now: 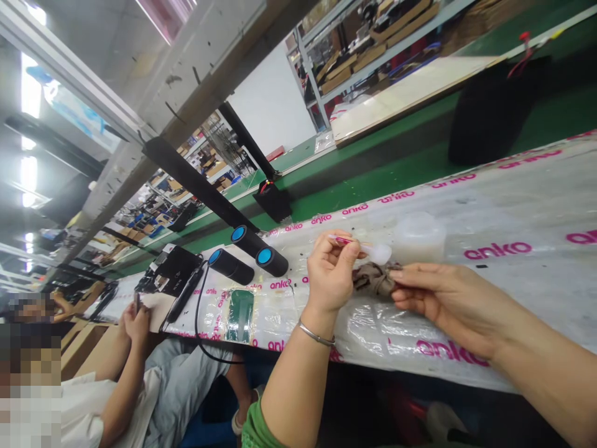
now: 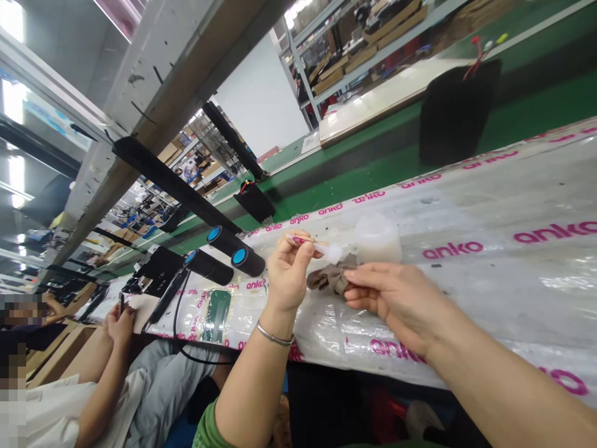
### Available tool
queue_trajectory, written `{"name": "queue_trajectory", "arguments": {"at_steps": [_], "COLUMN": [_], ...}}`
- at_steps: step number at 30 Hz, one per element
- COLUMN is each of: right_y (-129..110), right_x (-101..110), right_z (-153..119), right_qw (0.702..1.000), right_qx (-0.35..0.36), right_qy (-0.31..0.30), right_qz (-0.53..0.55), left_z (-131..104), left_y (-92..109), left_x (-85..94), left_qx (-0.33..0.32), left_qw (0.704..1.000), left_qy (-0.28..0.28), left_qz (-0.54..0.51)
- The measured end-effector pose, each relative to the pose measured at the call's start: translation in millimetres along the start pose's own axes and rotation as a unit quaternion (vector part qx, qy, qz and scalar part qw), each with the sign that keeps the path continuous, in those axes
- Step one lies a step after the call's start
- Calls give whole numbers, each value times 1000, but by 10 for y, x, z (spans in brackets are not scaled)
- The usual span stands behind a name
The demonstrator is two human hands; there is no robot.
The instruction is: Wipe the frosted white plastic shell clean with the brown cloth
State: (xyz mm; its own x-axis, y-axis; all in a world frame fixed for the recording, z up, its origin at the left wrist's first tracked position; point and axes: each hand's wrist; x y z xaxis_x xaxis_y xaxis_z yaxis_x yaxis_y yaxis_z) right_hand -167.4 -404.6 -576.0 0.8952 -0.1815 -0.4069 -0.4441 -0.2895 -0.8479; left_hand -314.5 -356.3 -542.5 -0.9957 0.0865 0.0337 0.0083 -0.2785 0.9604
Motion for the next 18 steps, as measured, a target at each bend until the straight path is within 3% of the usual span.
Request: {"name": "queue_trajectory", "arguments": {"at_steps": [2, 6, 11, 13, 15, 18], "right_y": [59, 155, 111, 79, 73, 142], "right_x": [107, 265, 165, 115, 150, 404], "right_z": [-10, -17, -81, -118, -138, -120], "right_qw": [999, 993, 983, 958, 913, 851], "right_qx": [-21, 11, 76, 142, 207, 266], "right_qy": [33, 108, 132, 163, 190, 187], "right_qz": [-10, -54, -106, -190, -294, -413], "left_z": [27, 37, -14, -29, -36, -39], "left_y": [-25, -63, -54, -40, -26, -15], "left_x": [25, 73, 94, 96, 97, 95], "left_qx": [4, 28, 83, 107, 134, 188], "left_qw": [1000, 997, 990, 986, 981, 972], "left_qy": [22, 41, 56, 62, 66, 72], "left_qz": [-17, -54, -96, -115, -127, -125]}}
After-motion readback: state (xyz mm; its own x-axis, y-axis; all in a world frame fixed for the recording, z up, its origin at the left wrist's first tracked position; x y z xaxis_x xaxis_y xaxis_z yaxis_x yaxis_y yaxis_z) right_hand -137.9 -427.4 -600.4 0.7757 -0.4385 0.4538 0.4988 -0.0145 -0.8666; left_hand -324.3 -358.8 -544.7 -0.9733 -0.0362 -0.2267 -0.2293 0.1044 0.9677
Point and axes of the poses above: each hand's wrist, its own z-axis towards the middle knuckle, its own x-axis out of the back of the hand, y = z × x, and after that the axes turned 7 degrees about z, right-handed
